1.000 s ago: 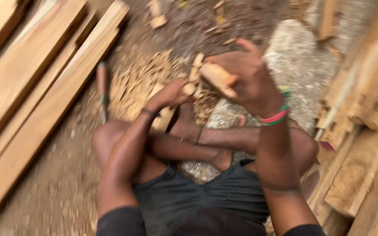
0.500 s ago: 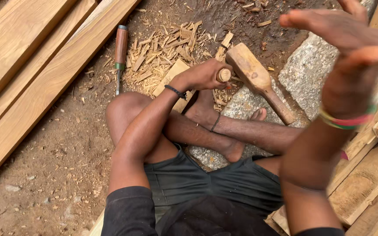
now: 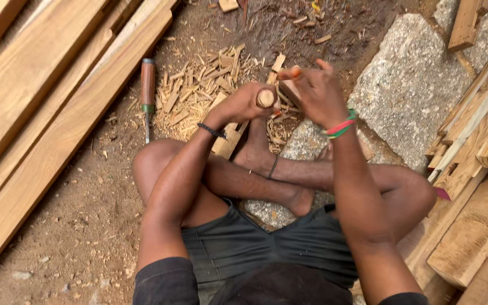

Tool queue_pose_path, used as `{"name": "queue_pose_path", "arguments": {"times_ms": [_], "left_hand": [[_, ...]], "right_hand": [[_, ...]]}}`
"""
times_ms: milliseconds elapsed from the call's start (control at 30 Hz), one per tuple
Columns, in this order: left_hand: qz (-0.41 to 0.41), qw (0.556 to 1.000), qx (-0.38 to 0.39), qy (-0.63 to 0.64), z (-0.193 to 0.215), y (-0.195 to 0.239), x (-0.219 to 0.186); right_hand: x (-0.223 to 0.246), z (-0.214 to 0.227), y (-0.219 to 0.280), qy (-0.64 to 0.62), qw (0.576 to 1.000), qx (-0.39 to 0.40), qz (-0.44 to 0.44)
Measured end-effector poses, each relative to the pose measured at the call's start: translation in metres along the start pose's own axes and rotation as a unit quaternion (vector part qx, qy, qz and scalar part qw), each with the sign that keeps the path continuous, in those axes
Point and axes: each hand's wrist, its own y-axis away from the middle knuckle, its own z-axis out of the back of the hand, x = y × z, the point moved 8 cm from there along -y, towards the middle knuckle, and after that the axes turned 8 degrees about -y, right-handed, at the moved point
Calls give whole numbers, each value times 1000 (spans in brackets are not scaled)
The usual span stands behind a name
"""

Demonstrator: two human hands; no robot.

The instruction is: The person sits cross-legged on the ground and uses a wooden mallet to strike a chisel, carving a small piece of wood held between their feet. They repeatedly adjust the wood and chisel, striking the chisel to remove wood shavings.

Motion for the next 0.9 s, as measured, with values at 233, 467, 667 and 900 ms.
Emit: {"name": "queue_pose_path", "arguments": {"times_ms": [233,467,667,900], "left_hand": [[-29,998,-45,30,20,21,-15],[20,1000,14,9,-6,16,-2],[6,996,60,-67,-23,18,-23],[-144,988,-31,-38,-18,26,-15]], "right_hand": [[-4,-8,54,-105,994,18,0],[34,5,53,-68,995,43,66],[77,81,66,-25,987,-60,144],[50,-40,9,-48,966,-121,221]]}}
